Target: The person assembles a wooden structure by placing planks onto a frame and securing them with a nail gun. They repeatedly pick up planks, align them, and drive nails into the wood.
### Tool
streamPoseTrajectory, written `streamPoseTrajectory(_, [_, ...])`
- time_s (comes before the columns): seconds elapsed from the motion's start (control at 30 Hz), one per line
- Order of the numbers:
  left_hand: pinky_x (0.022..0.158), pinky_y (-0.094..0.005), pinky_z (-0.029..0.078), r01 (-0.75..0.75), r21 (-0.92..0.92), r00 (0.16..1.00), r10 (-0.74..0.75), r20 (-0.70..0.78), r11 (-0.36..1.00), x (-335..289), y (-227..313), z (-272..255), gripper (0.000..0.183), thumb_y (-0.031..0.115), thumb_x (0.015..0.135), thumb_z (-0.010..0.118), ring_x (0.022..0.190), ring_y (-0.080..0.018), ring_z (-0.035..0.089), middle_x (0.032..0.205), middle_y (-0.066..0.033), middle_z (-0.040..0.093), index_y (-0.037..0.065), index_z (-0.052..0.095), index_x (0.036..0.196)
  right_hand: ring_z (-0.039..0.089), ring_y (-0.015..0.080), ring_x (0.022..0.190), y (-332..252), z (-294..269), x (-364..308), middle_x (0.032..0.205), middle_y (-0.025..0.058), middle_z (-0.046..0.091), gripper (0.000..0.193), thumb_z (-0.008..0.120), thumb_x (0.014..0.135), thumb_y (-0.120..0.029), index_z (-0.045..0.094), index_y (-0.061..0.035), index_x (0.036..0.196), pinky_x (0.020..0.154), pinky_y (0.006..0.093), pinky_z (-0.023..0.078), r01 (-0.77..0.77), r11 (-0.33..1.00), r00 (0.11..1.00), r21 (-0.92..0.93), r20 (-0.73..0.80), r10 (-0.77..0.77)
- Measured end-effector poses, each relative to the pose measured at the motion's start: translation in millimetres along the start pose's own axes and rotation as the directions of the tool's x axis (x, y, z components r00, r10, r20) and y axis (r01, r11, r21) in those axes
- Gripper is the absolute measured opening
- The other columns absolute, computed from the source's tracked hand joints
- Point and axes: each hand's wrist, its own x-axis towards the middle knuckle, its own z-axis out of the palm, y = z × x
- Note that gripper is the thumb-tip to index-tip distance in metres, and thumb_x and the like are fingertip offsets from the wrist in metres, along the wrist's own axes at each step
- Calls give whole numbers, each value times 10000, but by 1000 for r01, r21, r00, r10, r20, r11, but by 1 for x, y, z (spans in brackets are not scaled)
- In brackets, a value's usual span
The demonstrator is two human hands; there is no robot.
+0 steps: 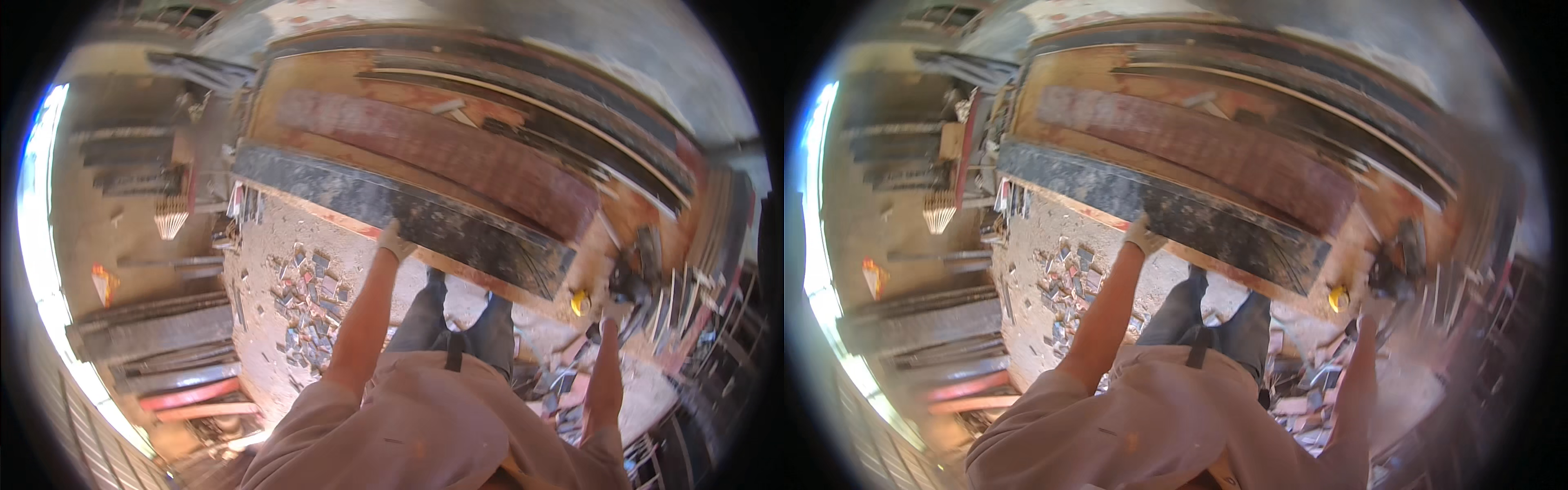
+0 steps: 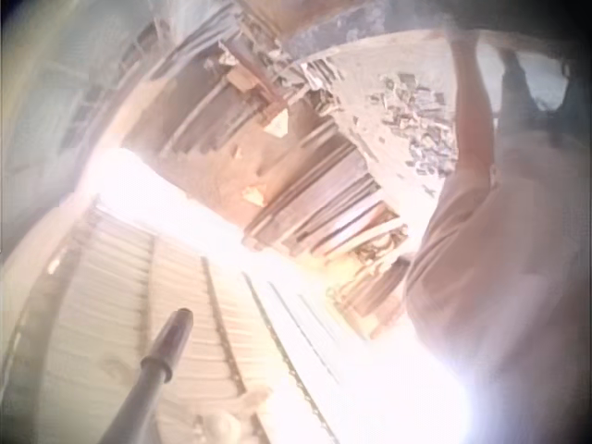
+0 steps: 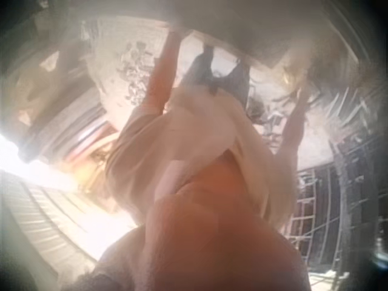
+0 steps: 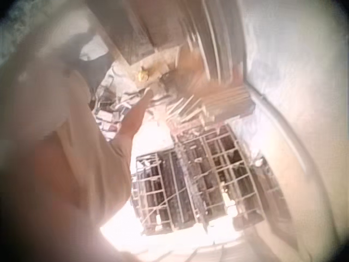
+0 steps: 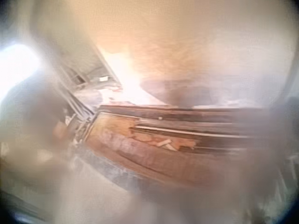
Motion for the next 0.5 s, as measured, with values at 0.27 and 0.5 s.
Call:
streamPoseTrajectory(0.27, [815,-429,544,-91,605,892,335,-305,791,19,-23,32,517,463,885,726,841,-262,677,872,-89,708,11,677,1133,666,374,1104,-115,-180,-2,1270,255,657,668,519,1003,-510,556,63,1343,911,445,537,124,858,960,499,159,-231])
streamPoseTrajectory(0.5, [1001,-454,494,-80,380,928,208,-310,921,48,55,-38,939,724,863,622,1244,-336,589,1381,-204,605,-25,529,1422,668,321,1118,-145,-235,-47,1184,184,720,796,424,1019,-641,607,69,1330,962,446,494,-277,412,961,868,244,132])
